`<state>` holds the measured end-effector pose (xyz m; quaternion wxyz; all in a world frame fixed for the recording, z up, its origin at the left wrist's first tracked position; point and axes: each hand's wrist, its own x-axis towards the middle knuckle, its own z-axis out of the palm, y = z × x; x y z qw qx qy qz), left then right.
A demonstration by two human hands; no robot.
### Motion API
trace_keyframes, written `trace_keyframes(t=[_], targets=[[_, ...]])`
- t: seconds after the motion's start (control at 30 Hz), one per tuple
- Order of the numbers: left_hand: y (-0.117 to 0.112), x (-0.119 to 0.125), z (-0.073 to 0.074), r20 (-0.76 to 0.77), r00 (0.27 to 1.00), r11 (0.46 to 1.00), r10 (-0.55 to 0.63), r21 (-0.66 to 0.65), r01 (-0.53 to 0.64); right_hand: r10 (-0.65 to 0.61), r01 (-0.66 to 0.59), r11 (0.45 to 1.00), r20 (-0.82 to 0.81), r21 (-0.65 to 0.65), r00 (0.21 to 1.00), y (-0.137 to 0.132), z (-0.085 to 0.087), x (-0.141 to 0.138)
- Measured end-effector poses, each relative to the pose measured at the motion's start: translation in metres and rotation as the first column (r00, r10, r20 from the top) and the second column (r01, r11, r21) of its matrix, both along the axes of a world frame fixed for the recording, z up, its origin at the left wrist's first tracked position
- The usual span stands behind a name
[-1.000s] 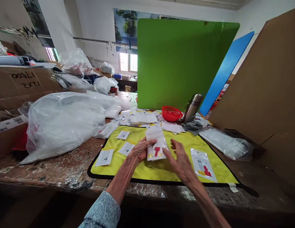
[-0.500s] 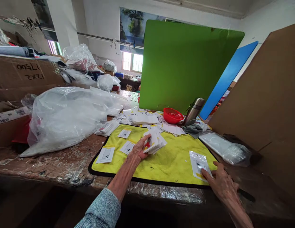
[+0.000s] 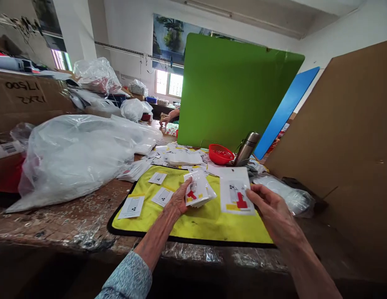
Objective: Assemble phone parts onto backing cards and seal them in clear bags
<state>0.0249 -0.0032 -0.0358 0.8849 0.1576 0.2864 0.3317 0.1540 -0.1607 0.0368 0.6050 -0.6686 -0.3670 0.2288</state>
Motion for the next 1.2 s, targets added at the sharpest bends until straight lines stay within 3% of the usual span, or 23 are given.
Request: trace_keyframes(t=[0.1, 0.2, 0.33, 0.4, 0.43, 0.53, 0.6, 0.77, 0.9, 0.97, 1.1, 1.2], targets=[[-0.002, 0.0, 0.002, 0.073, 0.997, 0.999, -0.015, 0.053, 0.011, 0.115, -0.119, 0.993, 0.169, 0.018, 0.979, 0.038, -0.006, -0.022], [-0.004, -0.001, 0.002, 0.119, 0.991, 0.986, -0.059, 0.159, 0.04, 0.099, -0.077, 0.994, 0.347, -0.076, 0.933, 0.068, -0.025, -0.036], [-0.008, 0.0, -0.004, 0.026, 1.0, 0.972, -0.017, 0.234, 0.01, 0.004, 0.026, 0.998, 0.423, -0.065, 0.906, 0.077, -0.043, -0.035], [-0.011, 0.0, -0.006, 0.012, 1.0, 0.964, 0.015, 0.267, -0.018, -0.027, 0.053, 0.997, 0.385, -0.058, 0.922, 0.072, -0.045, -0.03], [-0.012, 0.0, -0.007, 0.007, 1.0, 0.955, 0.022, 0.296, -0.023, 0.025, -0.001, 0.997, 0.316, -0.077, 0.948, 0.069, -0.046, -0.027], [-0.016, -0.003, -0.003, -0.028, 1.0, 0.902, 0.003, 0.431, 0.01, 0.343, -0.34, 0.934, 0.007, -0.11, 0.939, 0.061, -0.047, -0.023], [-0.019, -0.007, 0.002, -0.06, 0.998, 0.843, -0.006, 0.536, 0.037, 0.411, -0.412, 0.909, -0.035, -0.067, 0.911, 0.055, -0.049, -0.024], [-0.034, -0.018, 0.015, -0.103, 0.994, 0.697, 0.044, 0.716, 0.044, 0.205, -0.213, 0.977, 0.208, 0.015, 0.956, 0.042, -0.067, -0.033], [-0.051, -0.019, 0.012, -0.248, 0.937, 0.712, 0.248, 0.702, -0.003, 0.182, -0.172, 0.983, 0.228, -0.063, 0.956, 0.033, -0.082, -0.042], [-0.057, -0.019, 0.01, -0.266, 0.926, 0.692, 0.269, 0.722, 0.006, 0.17, -0.155, 0.985, 0.236, -0.082, 0.957, 0.032, -0.084, -0.043], [-0.061, -0.021, 0.006, -0.28, 0.893, 0.598, 0.352, 0.802, 0.016, 0.15, -0.123, 0.986, 0.294, -0.109, 0.944, 0.035, -0.088, -0.037], [-0.063, -0.023, 0.002, -0.361, 0.856, 0.601, 0.37, 0.796, 0.076, 0.199, -0.145, 0.971, 0.305, -0.189, 0.931, 0.04, -0.098, -0.029]])
